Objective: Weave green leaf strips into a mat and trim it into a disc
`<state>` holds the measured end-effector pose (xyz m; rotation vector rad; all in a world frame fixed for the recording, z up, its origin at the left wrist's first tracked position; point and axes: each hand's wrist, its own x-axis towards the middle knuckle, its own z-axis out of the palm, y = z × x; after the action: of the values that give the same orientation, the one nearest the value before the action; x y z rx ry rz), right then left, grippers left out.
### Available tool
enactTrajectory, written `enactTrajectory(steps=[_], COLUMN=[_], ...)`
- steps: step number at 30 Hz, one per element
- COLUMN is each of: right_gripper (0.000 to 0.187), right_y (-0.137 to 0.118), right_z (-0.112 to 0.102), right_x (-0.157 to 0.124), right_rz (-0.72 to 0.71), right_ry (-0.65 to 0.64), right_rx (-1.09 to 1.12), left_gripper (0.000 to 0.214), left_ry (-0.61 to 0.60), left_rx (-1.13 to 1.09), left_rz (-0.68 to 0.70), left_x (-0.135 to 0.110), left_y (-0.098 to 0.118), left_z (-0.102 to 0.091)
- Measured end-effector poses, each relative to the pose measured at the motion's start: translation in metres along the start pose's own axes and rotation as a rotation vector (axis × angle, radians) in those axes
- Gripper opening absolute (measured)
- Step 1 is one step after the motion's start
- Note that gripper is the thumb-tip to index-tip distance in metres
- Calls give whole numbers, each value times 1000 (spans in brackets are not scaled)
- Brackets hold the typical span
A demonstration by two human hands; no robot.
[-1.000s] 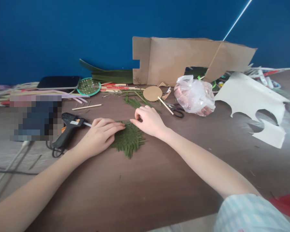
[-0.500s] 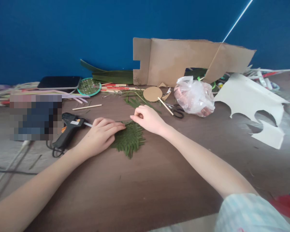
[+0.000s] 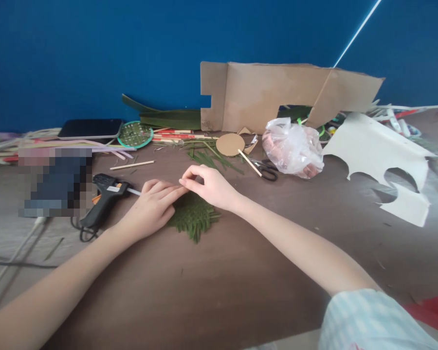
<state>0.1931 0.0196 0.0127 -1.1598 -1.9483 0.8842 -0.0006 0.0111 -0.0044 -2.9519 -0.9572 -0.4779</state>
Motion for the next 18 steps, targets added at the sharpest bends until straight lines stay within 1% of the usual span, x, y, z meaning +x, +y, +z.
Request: enactTrajectory(steps=[5, 7, 9, 11, 14, 15, 18], right_gripper=[15, 14, 13, 10, 4, 4, 12], right_y=[-1, 2, 9, 16, 22, 22, 18], right_z=[-5, -8, -10, -12, -11, -10, -4], right_x=[1, 0, -2, -4, -7, -8, -9], right_rz=[-9, -13, -21, -61, -97, -99, -88], right_ry=[-53, -53, -33, -17, -47, -56, -75], right_rx=[71, 66, -9, -126, -285, -325, -426], left_gripper=[51, 48, 47, 46, 44, 44, 44], left_ry=[2, 9, 16, 28, 48, 53, 62], left_rx=[-17, -24, -33, -40, -50, -53, -65], left_rz=[-27, -37, -41, -47, -58, -59, -64], left_x=[0, -1, -1, -1, -2, -3, -3], left_y=[0, 0, -1, -1, -2, -2, -2], left_z=[-1, -1, -1, 0, 1, 1, 1])
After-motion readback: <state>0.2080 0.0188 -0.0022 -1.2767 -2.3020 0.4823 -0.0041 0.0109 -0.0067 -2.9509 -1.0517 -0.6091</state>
